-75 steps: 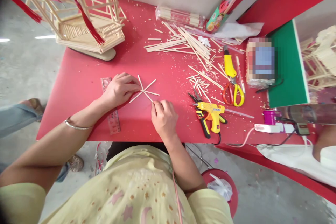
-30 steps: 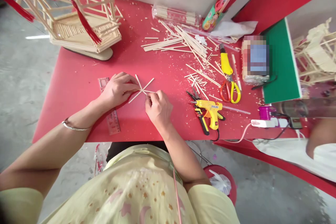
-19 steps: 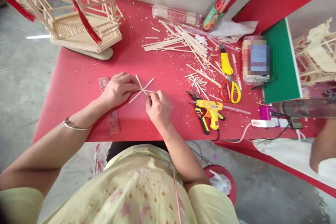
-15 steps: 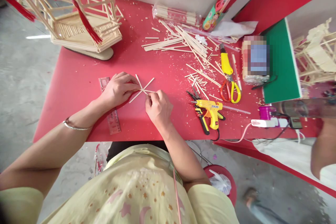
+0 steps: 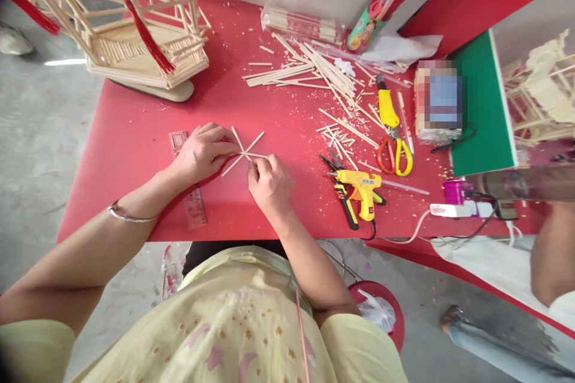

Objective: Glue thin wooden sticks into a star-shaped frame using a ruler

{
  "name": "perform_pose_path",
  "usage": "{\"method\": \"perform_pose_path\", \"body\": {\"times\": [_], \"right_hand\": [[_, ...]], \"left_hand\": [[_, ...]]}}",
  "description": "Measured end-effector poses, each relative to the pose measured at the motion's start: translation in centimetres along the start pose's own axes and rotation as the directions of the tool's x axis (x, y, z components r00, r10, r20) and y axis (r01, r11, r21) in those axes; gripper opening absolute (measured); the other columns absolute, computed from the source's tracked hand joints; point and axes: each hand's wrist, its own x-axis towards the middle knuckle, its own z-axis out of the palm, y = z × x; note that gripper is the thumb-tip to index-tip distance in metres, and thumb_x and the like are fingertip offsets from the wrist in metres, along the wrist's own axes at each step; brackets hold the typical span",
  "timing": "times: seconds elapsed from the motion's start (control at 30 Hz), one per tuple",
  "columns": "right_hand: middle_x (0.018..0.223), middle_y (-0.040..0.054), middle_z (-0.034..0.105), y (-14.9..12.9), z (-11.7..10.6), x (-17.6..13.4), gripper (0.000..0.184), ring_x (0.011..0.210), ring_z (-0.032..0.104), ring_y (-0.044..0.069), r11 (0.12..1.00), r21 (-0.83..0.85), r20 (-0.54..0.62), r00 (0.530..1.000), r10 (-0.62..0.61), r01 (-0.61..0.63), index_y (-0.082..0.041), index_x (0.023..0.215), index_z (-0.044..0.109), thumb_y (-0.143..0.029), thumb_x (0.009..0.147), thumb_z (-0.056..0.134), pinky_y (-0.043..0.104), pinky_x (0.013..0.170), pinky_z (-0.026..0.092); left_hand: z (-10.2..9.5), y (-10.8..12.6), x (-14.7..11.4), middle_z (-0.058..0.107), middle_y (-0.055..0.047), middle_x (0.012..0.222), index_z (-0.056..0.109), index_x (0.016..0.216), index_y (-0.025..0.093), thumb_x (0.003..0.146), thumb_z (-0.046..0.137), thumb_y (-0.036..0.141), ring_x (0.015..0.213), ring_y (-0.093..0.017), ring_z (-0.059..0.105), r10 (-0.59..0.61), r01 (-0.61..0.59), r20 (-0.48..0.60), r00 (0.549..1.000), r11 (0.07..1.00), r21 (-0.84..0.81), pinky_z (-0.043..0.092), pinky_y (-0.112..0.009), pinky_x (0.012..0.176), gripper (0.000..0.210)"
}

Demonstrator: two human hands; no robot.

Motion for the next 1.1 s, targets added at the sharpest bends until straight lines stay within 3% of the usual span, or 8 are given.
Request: {"method": "perform_pose_path", "body": {"times": [0.5,0.73,1.1], "right_hand": [[0.096,0.0052,0.072,-0.1,0.2,-0.1,0.02,0.082,0.067,0.017,1.0,0.024,0.012,1.0,-0.007,0.006,-0.022,0.102,0.078,-0.029,0.108,0.06,0.029,0.071,0.044],[0.11,0.0079,0.072,-0.1,-0.7,-0.8,0.019,0.1,0.069,0.022,0.998,0.049,-0.015,1.0,0.026,-0.026,-0.026,0.115,0.078,-0.037,0.106,0.066,0.031,0.078,0.048],[0.103,0.0069,0.076,0.3,-0.5,-1.2,0.018,0.1,0.069,0.021,0.998,0.047,-0.007,0.999,0.032,-0.031,-0.026,0.106,0.079,-0.031,0.108,0.061,0.032,0.083,0.048]], "left_hand": [[0.0,0.0,0.1,0.076,-0.011,0.105,0.084,0.101,0.024,0.104,0.05,0.021,0.096,-0.026,0.061,-0.002,0.002,0.003,1.0,1.0,-0.001,0.045,-0.042,0.081,0.035],[-0.1,0.1,0.1,0.077,-0.01,0.107,0.084,0.1,0.025,0.104,0.052,0.024,0.098,-0.026,0.063,-0.008,0.008,0.018,1.0,1.0,-0.005,0.045,-0.042,0.082,0.032],[0.0,0.0,0.0,0.077,-0.011,0.107,0.084,0.102,0.025,0.106,0.052,0.027,0.098,-0.026,0.062,-0.014,0.014,0.009,1.0,1.0,-0.023,0.046,-0.043,0.085,0.033]]}}
